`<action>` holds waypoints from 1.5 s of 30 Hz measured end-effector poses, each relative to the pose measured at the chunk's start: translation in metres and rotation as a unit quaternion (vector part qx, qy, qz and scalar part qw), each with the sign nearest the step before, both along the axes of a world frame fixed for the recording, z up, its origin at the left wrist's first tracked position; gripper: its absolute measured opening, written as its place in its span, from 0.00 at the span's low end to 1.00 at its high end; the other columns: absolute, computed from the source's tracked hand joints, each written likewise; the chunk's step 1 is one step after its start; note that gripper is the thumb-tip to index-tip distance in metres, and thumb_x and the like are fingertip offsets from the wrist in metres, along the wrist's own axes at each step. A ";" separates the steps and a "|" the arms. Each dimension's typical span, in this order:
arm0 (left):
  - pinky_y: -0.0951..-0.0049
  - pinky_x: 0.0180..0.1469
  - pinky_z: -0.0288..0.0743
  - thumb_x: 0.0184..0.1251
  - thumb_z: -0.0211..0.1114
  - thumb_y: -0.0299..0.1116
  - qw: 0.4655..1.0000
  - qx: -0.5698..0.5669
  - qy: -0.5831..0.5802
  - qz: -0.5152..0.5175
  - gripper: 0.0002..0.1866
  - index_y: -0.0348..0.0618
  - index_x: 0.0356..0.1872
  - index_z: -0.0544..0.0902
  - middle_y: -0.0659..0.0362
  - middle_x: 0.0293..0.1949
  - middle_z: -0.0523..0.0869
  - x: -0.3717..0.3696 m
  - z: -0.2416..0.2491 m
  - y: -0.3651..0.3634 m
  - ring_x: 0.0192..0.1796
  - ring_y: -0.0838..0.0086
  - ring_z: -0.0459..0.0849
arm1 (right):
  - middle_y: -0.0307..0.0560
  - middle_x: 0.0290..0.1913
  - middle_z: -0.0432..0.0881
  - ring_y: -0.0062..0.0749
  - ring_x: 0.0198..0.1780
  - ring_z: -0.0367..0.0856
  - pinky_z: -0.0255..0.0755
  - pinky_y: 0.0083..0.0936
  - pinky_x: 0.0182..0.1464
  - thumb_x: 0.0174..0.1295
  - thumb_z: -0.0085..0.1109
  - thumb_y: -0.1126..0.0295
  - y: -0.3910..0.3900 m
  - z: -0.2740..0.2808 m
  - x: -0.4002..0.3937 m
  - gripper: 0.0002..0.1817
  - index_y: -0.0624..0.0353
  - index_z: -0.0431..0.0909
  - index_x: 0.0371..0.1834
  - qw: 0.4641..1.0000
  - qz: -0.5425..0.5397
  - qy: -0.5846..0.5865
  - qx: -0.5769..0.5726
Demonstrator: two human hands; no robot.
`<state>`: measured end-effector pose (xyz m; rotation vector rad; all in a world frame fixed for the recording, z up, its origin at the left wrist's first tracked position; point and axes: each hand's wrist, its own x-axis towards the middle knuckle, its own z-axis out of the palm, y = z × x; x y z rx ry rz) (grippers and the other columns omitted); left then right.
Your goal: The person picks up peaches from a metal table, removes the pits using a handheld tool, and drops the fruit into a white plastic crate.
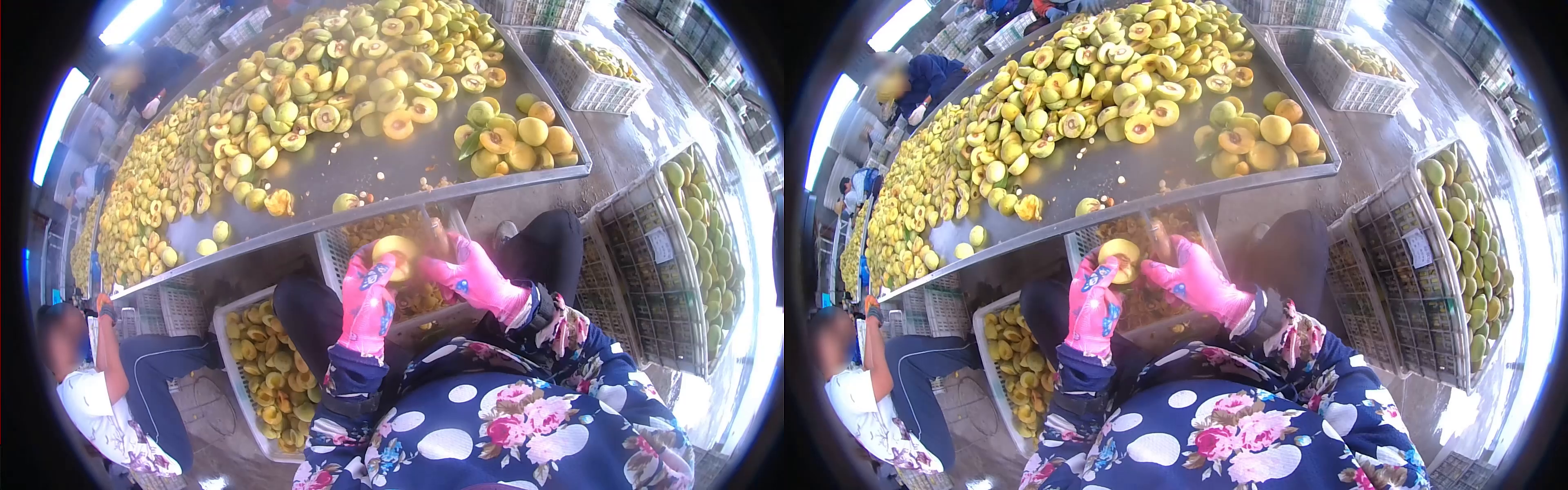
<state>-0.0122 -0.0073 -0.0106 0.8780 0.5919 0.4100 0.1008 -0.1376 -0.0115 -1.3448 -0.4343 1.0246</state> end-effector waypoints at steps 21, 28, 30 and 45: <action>0.84 0.31 0.67 0.71 0.53 0.35 0.997 0.029 0.066 -0.002 0.13 0.42 0.51 0.75 0.60 0.44 0.81 -0.001 -0.025 -0.014 0.35 0.82 0.78 | 0.55 0.25 0.78 0.41 0.28 0.79 0.70 0.33 0.30 0.51 0.65 0.63 0.011 -0.034 -0.003 0.16 0.66 0.74 0.31 0.955 0.034 -0.268 -0.123; 0.89 0.20 0.58 0.71 0.52 0.36 0.995 0.056 0.062 0.056 0.15 0.41 0.53 0.76 0.61 0.43 0.82 -0.001 -0.043 -0.021 0.22 0.89 0.71 | 0.47 0.25 0.79 0.34 0.27 0.78 0.70 0.31 0.30 0.54 0.63 0.65 0.014 -0.033 -0.009 0.15 0.65 0.75 0.37 0.910 0.031 -0.397 -0.114; 0.87 0.26 0.66 0.71 0.52 0.36 0.996 -0.027 0.047 0.069 0.16 0.40 0.53 0.75 0.58 0.45 0.82 -0.002 -0.030 -0.019 0.28 0.85 0.75 | 0.40 0.25 0.77 0.25 0.25 0.75 0.70 0.26 0.28 0.56 0.60 0.66 0.004 -0.003 -0.014 0.14 0.64 0.75 0.41 0.983 0.113 -0.140 -0.027; 0.58 0.58 0.70 0.73 0.45 0.41 0.980 -0.184 -0.077 0.022 0.20 0.37 0.57 0.68 0.45 0.54 0.75 -0.008 -0.002 -0.009 0.56 0.57 0.75 | 0.60 0.25 0.76 0.55 0.27 0.78 0.68 0.38 0.27 0.61 0.56 0.63 -0.014 -0.003 -0.034 0.17 0.66 0.68 0.43 0.938 0.107 -0.318 -0.091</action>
